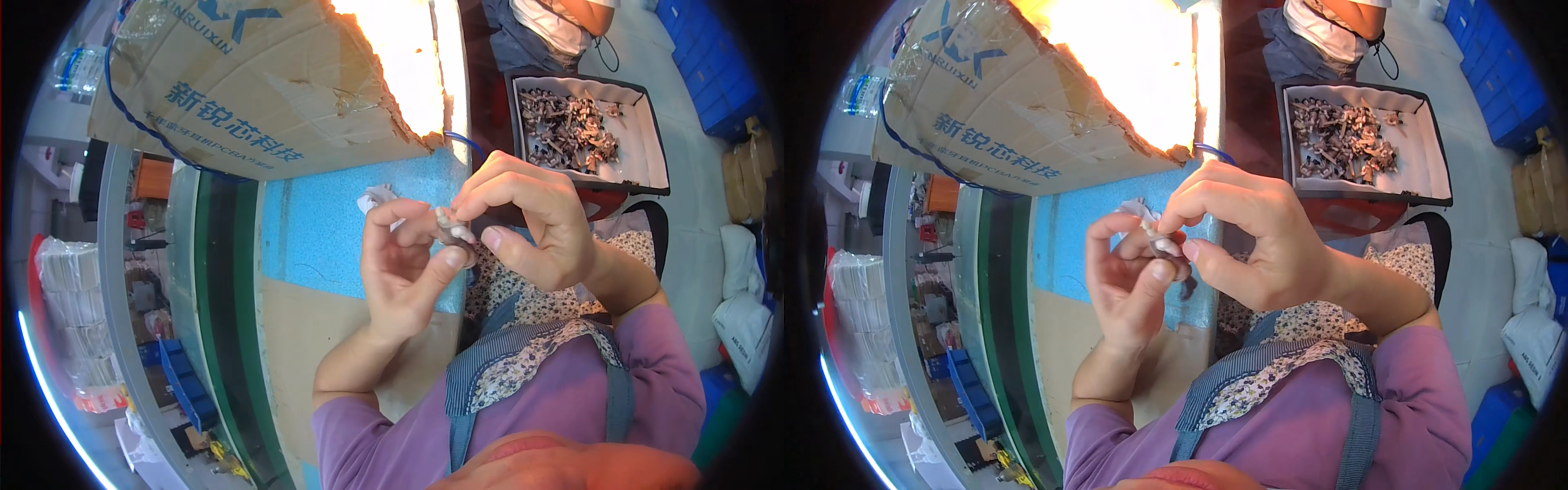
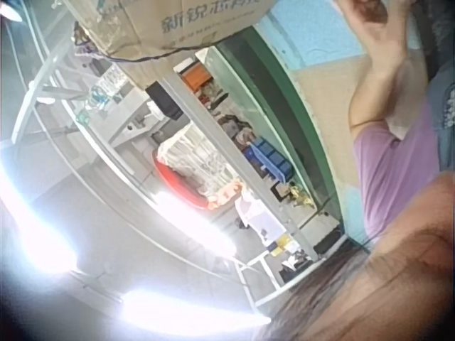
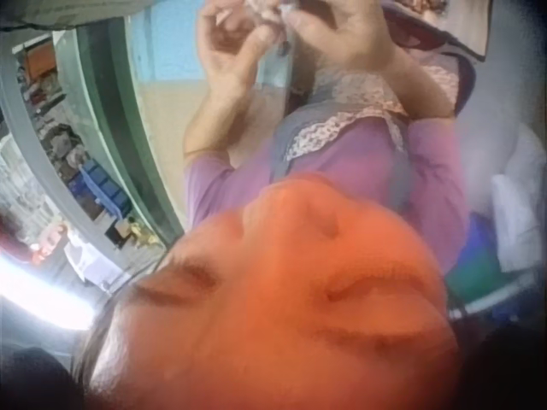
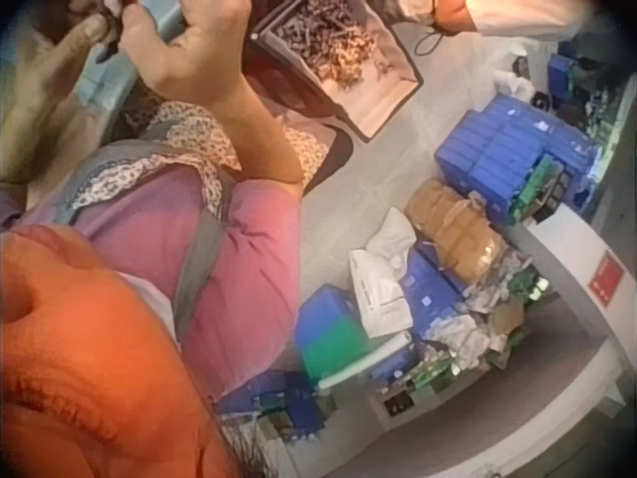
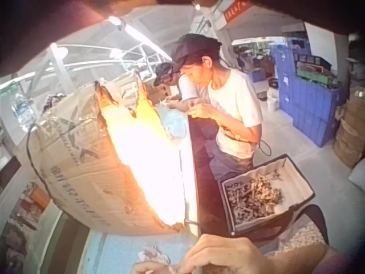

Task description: The person assembles miniature figurines by hand, attaching accessories to the bodies, retrieving heated components from a cardboard warming box, and fitting heads onto the figurines.

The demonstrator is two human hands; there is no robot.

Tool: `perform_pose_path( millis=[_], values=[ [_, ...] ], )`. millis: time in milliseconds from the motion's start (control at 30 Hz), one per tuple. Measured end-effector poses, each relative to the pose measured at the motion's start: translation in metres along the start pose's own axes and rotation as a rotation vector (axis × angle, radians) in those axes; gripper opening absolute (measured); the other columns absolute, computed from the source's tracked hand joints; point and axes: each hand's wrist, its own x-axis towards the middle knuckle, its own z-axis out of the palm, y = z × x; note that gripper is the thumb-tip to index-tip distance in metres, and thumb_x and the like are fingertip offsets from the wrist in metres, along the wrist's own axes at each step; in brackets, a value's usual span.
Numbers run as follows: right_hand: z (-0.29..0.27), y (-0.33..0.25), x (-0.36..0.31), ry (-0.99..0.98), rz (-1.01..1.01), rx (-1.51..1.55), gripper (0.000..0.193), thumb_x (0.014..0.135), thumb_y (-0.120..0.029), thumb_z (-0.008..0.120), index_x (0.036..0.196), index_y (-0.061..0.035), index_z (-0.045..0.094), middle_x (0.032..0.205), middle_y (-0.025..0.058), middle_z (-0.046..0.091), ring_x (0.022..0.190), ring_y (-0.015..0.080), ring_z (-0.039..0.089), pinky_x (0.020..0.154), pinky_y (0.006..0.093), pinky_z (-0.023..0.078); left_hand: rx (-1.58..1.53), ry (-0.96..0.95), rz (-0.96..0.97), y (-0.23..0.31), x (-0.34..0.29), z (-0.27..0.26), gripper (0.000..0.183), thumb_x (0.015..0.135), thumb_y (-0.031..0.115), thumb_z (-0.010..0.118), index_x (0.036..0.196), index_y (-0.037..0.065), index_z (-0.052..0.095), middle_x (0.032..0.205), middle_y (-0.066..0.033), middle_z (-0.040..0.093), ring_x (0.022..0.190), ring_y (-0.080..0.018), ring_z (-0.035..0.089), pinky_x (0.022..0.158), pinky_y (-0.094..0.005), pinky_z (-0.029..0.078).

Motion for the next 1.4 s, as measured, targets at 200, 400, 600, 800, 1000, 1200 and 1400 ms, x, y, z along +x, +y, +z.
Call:
perform_pose_path(
  millis=[200, 400, 600, 800, 1000, 1200, 1400],
  values=[
    [0.005, 0.004, -0.003, -0.012, -0.022, 0.085, 0.022, 0.071, 0.003, 0.057, 0.092, 0.0013, 0.060, 0.092, 0.0129, 0.061, 0.080, 0.0201, 0.057, 0.074, 0.0311, 0.048, 0.630, 0.041, 0.316, -0.003, -0.002, -0.002, 0.045, 0.076, -0.005, 0.073, 0.109, 0.000, 0.043, 0.100, -0.0111, 0.060, 0.089, -0.0159, 0.061, 0.080, -0.0277, 0.048],
    [0.008, 0.001, 0.001, -0.020, -0.061, 0.009, 0.023, 0.068, 0.002, 0.060, 0.092, 0.0004, 0.061, 0.093, 0.0128, 0.062, 0.081, 0.0204, 0.056, 0.074, 0.0320, 0.047, 0.681, 0.071, 0.384, 0.002, -0.001, 0.002, 0.037, 0.075, -0.001, 0.075, 0.104, -0.001, 0.052, 0.092, -0.0086, 0.064, 0.083, -0.0137, 0.062, 0.070, -0.0254, 0.050],
    [0.009, 0.003, 0.002, -0.037, -0.095, -0.035, 0.026, 0.067, 0.001, 0.061, 0.093, -0.0005, 0.063, 0.094, 0.0120, 0.063, 0.080, 0.0206, 0.055, 0.073, 0.0312, 0.046, 0.744, 0.096, 0.432, 0.002, 0.001, 0.001, 0.029, 0.072, 0.002, 0.077, 0.098, 0.000, 0.063, 0.087, -0.0075, 0.066, 0.074, -0.0122, 0.063, 0.061, -0.0237, 0.049],
    [0.010, -0.001, 0.000, -0.025, -0.107, -0.073, 0.026, 0.066, 0.002, 0.062, 0.092, -0.0012, 0.064, 0.093, 0.0124, 0.063, 0.077, 0.0216, 0.055, 0.070, 0.0320, 0.046, 0.770, 0.104, 0.402, 0.005, -0.002, 0.005, 0.026, 0.072, 0.000, 0.076, 0.095, 0.000, 0.063, 0.086, -0.0068, 0.066, 0.074, -0.0121, 0.062, 0.060, -0.0234, 0.049],
    [0.013, 0.001, -0.001, -0.016, -0.147, -0.107, 0.025, 0.065, 0.002, 0.063, 0.090, -0.0013, 0.063, 0.093, 0.0128, 0.062, 0.076, 0.0225, 0.055, 0.068, 0.0322, 0.046, 0.673, 0.127, 0.389, -0.001, -0.002, 0.005, 0.021, 0.072, -0.002, 0.075, 0.088, -0.001, 0.063, 0.085, -0.0081, 0.065, 0.074, -0.0122, 0.062, 0.062, -0.0235, 0.049],
    [0.014, -0.003, 0.004, -0.064, -0.062, -0.067, 0.042, 0.059, 0.002, 0.072, 0.099, -0.0027, 0.057, 0.097, 0.0122, 0.058, 0.084, 0.0246, 0.058, 0.076, 0.0335, 0.049, 0.545, 0.160, 0.227, 0.000, -0.003, 0.004, 0.031, 0.074, -0.003, 0.076, 0.098, -0.001, 0.055, 0.087, -0.0069, 0.063, 0.079, -0.0114, 0.061, 0.067, -0.0225, 0.049],
    [0.018, 0.006, -0.005, -0.050, 0.038, -0.040, 0.056, 0.056, 0.002, 0.079, 0.105, -0.0036, 0.052, 0.102, 0.0128, 0.054, 0.092, 0.0239, 0.058, 0.082, 0.0323, 0.049, 0.334, 0.136, 0.051, 0.005, 0.002, 0.005, 0.046, 0.075, -0.003, 0.075, 0.109, 0.002, 0.044, 0.091, -0.0032, 0.056, 0.086, -0.0101, 0.055, 0.078, -0.0237, 0.045]
  ],
)
